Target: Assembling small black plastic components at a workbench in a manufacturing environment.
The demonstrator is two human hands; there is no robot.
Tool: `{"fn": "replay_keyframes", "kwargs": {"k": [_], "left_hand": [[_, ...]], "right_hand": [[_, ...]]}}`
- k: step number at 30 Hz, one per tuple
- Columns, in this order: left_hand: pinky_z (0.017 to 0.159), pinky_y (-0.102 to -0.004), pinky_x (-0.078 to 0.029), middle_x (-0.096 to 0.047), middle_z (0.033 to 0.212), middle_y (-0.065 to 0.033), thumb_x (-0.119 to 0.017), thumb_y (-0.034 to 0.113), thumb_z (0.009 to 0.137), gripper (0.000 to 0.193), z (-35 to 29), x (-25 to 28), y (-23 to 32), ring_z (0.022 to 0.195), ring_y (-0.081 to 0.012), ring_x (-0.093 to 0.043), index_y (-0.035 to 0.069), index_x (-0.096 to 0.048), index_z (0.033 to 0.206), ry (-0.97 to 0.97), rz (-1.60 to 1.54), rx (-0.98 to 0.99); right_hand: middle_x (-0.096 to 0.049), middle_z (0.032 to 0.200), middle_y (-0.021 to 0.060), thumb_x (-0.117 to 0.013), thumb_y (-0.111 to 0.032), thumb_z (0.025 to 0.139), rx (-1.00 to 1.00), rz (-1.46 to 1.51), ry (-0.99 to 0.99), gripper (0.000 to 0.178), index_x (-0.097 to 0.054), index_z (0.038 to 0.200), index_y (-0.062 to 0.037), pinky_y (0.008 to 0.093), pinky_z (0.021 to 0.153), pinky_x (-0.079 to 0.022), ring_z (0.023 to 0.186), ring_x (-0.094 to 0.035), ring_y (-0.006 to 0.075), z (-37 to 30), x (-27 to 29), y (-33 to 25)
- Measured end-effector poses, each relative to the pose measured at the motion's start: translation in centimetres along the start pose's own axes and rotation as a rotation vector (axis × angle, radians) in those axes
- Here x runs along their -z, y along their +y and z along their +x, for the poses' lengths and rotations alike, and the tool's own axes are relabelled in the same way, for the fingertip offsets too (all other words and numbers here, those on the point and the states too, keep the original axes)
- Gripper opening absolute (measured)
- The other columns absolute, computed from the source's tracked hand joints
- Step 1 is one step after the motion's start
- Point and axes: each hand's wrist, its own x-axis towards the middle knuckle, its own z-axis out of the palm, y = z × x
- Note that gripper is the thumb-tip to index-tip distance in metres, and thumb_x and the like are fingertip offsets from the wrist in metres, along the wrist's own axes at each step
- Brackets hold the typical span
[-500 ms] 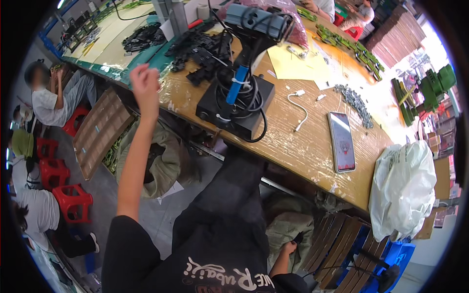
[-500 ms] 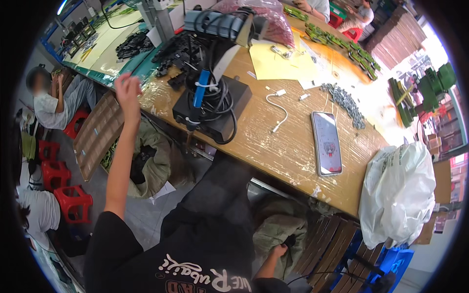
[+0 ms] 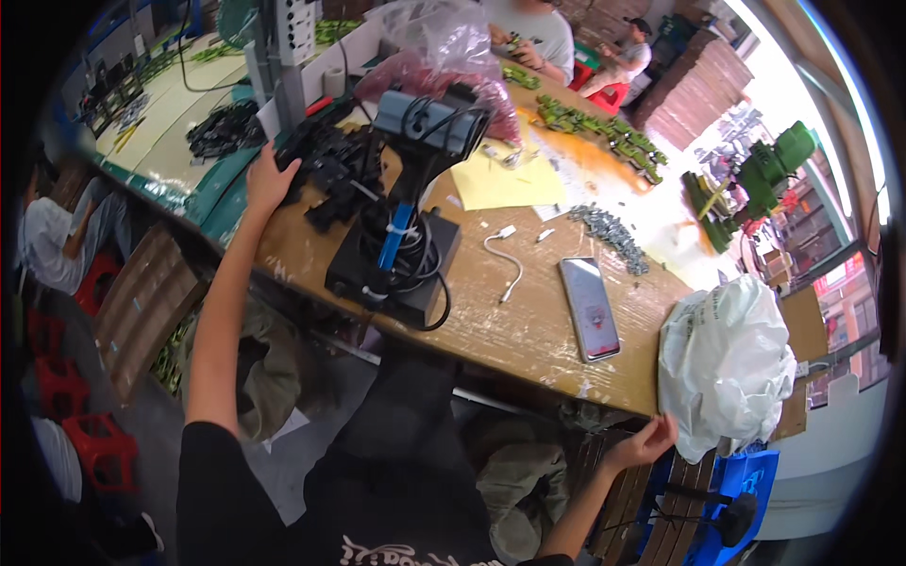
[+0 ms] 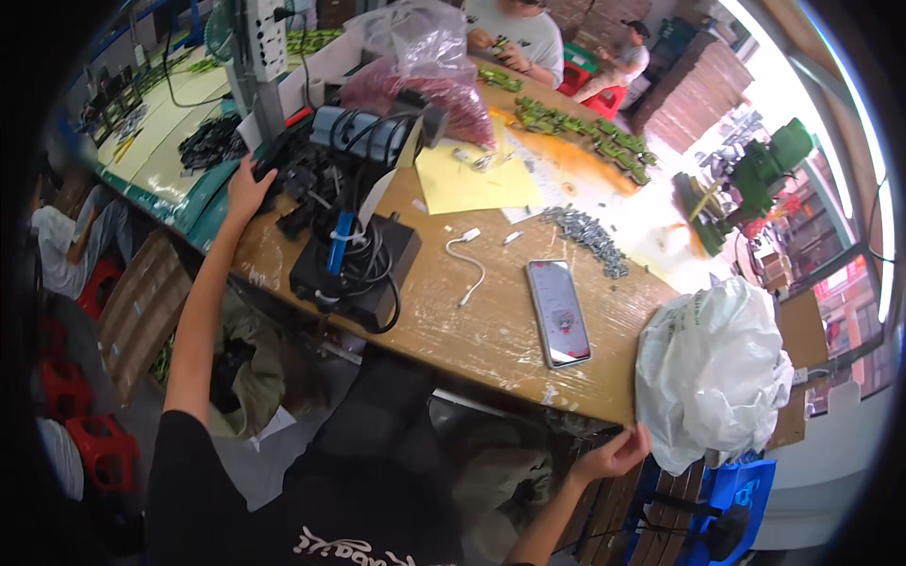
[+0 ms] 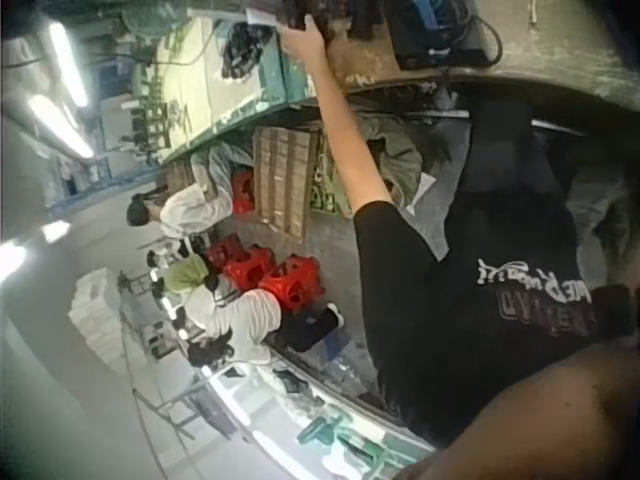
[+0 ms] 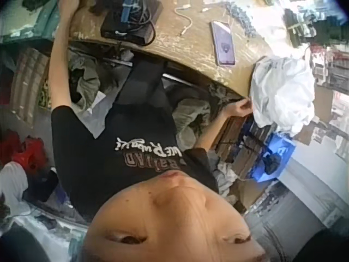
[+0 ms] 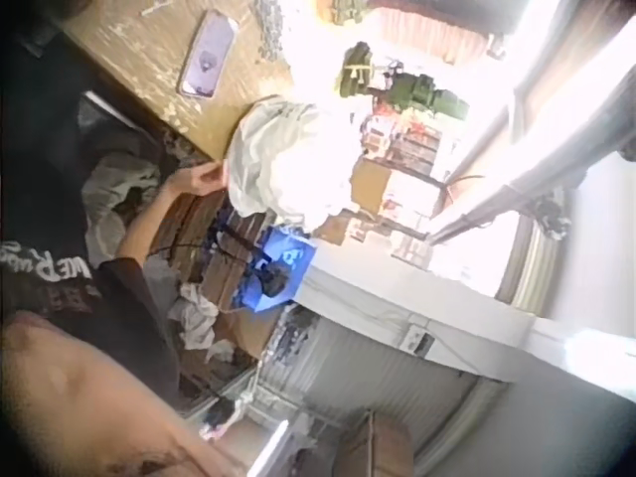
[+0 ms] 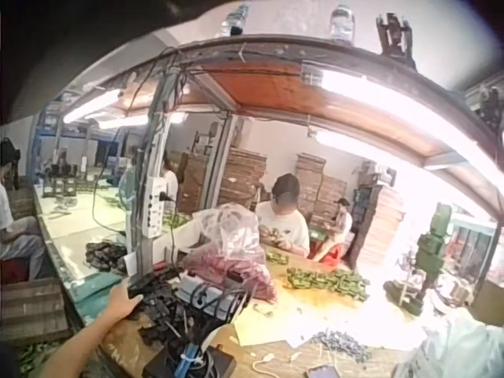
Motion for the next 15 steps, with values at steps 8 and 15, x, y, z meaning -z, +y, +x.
{"fn": "replay_keyframes", "kwargs": {"k": [8,15], "left_hand": [[0.085,-0.0356,-0.038,-0.052,0.102,-0.0167,-0.062,0.015,0.073,0.038,-0.6,2.4,1.8,0.098,-0.0318,-0.049,0.001,-0.047,0.104,0.191,-0.238,-0.083],[0.079,-0.0279,-0.040,-0.054,0.091,-0.0086,-0.061,0.022,0.079,0.036,-0.9,2.9,4.5,0.086,-0.0175,-0.052,0.000,-0.044,0.102,0.438,-0.489,-0.049]], "right_hand": [[-0.051,0.089,0.0138,-0.060,-0.004,0.070,-0.019,-0.064,-0.674,0.027,-0.051,0.095,0.0011,0.0302,0.065,-0.044,0.073,-0.054,0.0227,8.6,-15.9,1.3],[-0.056,0.065,0.0150,-0.064,-0.002,0.061,-0.145,-0.263,-0.763,0.013,-0.057,0.070,0.0034,0.0315,0.054,-0.046,0.061,-0.057,0.0240,11.4,-22.0,9.4]]}}
